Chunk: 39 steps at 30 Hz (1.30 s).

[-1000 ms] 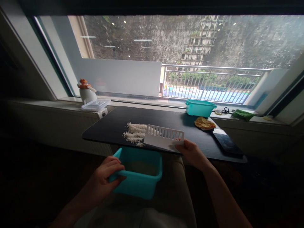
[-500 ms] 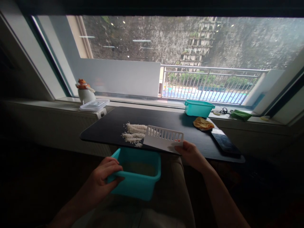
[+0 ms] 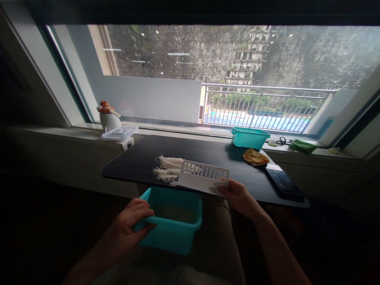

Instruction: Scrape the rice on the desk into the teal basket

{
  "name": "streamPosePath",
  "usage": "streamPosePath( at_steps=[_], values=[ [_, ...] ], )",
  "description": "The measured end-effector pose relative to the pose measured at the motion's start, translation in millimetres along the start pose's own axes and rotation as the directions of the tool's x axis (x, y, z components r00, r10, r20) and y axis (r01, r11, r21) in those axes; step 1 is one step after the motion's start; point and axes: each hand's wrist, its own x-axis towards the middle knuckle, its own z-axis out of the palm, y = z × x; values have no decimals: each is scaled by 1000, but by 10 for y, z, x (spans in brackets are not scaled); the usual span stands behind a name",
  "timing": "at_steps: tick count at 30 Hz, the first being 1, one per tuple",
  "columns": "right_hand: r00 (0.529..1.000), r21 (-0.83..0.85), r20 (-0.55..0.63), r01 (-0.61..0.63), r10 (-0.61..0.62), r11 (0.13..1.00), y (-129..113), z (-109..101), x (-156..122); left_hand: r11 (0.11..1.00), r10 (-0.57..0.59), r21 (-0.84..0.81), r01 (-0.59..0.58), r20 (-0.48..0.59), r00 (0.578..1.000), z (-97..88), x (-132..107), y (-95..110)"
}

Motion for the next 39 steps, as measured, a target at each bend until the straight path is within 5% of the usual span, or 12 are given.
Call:
streamPosePath(
  at_steps=[4, 10, 17, 22, 28, 34, 39],
  values=[
    [997, -3, 78, -9, 9, 1000, -14, 20, -44, 1000, 9, -5, -9, -2, 1000, 9, 4, -13],
    [998, -18, -59, -5, 4, 1000, -18, -47, -12, 1000, 12, -1, -12, -7, 1000, 3, 2, -2],
    [999, -21, 46, 13, -12, 1000, 26, -36, -13, 1000, 25, 6, -25, -21, 999, 4, 1, -13],
    [999, -2, -43, -4, 4, 1000, 46, -5, 26, 1000, 19, 12, -18, -24, 1000, -2, -10, -10],
    [1000, -30, 27, -1, 2, 1000, 22, -37, 16, 1000, 18, 13, -17, -27, 999, -4, -9, -21],
    [998, -22, -55, -1, -1, 1000, 21, -2, 46, 1000, 13, 15, -12, -28, 1000, 4, -23, -14],
    [999, -6, 53, 8, -8, 1000, 0, 8, 37, 1000, 9, 7, -9, -44, 999, -11, -25, -10]
  ],
)
